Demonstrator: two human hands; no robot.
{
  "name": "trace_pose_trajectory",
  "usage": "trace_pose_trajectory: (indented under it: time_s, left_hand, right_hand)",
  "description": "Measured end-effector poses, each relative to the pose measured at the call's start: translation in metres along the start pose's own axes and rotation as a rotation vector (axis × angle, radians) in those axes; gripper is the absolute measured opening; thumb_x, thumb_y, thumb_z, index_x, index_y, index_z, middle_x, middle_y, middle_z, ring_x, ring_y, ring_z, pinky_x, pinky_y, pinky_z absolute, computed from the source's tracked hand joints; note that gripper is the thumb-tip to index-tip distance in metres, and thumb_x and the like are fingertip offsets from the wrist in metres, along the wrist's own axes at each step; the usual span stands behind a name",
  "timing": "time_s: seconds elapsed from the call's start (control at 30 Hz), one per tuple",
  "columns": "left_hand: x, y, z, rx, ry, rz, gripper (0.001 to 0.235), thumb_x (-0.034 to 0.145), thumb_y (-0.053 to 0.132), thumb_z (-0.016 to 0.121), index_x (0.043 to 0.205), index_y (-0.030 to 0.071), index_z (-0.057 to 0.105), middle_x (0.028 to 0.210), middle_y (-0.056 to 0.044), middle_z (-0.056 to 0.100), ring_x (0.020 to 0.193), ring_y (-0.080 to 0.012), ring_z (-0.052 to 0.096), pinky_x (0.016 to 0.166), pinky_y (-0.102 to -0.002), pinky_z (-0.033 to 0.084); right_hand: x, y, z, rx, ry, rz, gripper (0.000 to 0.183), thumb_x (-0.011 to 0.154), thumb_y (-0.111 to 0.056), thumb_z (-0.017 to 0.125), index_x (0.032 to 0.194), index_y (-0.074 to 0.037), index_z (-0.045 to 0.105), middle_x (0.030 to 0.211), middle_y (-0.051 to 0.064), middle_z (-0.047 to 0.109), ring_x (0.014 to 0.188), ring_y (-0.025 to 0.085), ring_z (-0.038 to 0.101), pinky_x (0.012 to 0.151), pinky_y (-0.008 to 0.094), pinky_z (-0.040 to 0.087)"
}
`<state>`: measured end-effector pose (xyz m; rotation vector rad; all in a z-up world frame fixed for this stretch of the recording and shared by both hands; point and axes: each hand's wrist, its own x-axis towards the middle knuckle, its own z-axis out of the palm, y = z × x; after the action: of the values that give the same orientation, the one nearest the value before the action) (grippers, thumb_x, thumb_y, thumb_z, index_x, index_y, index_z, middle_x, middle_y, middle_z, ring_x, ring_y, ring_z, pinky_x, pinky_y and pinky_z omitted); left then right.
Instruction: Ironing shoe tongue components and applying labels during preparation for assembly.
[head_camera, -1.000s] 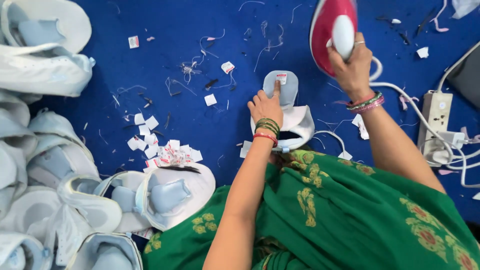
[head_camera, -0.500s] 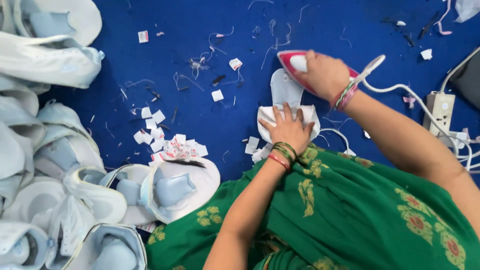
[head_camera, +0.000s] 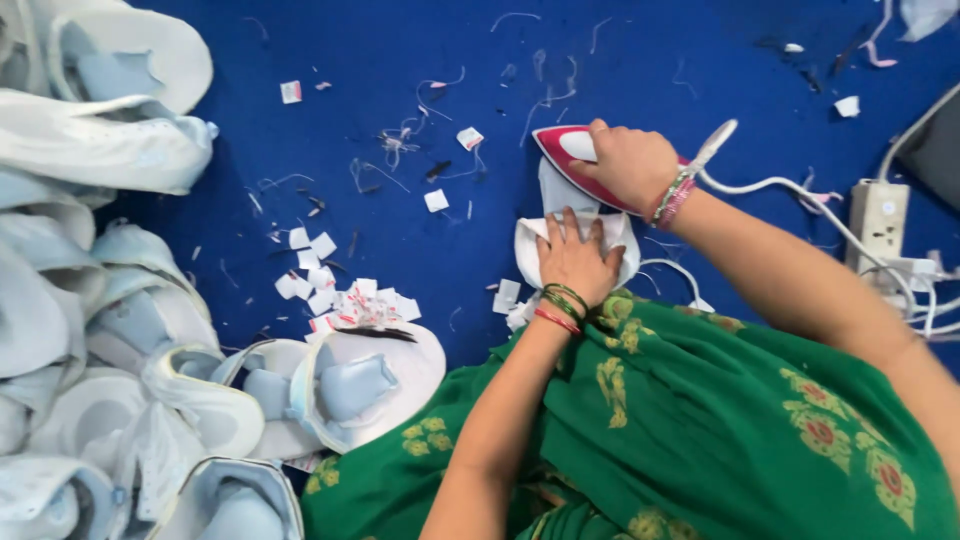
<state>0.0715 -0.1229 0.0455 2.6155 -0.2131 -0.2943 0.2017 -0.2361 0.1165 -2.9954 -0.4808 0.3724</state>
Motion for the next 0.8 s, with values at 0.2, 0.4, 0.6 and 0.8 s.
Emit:
trace_pose_trajectory:
  time_s: [0.2,0.4,0.6,0.8]
  left_hand:
    - [-0.005,-0.001,0.002,0.014,-0.045,-0.041,0.059,0.089,0.055,0.057,0.134,0.018,0.066,0.155,-0.025,0.042,0.148,-0.0487,0.029,0.115,-0.065,0.025]
    - [0.006,0.001,-0.015,0.090,-0.099,-0.033,0.061,0.088,0.057,0.060,0.133,0.017,0.063,0.148,-0.024,0.050,0.143,-0.0471,0.037,0.113,-0.063,0.031]
    - [0.085,0.000,-0.051,0.076,-0.371,-0.131,0.110,0.074,0.036,0.072,0.166,0.013,0.018,0.124,-0.018,0.067,0.119,-0.0360,0.062,0.088,-0.047,0.057]
    - [0.107,-0.019,-0.020,0.026,-0.430,-0.242,0.097,0.078,0.027,0.066,0.162,0.010,0.021,0.114,-0.022,0.072,0.109,-0.0424,0.069,0.093,-0.049,0.055]
  right_hand:
    - [0.018,0.024,0.005,-0.047,-0.101,-0.049,0.064,0.097,-0.059,0.063,0.124,-0.001,0.060,0.084,0.019,0.073,0.072,0.035,0.073,0.061,0.046,0.059]
    - [0.058,0.080,0.015,-0.208,0.277,-0.008,0.066,0.092,-0.058,0.073,0.122,0.001,0.068,0.078,0.018,0.073,0.064,0.033,0.072,0.050,0.043,0.056]
    - [0.073,0.129,0.035,0.401,0.673,-0.004,0.043,0.108,-0.040,0.075,0.119,0.001,0.072,0.091,0.021,0.073,0.079,0.035,0.073,0.066,0.039,0.057]
    - [0.035,0.127,0.087,0.748,1.026,0.047,0.050,0.112,-0.038,0.071,0.133,0.000,0.048,0.109,0.015,0.076,0.094,0.029,0.081,0.073,0.036,0.065]
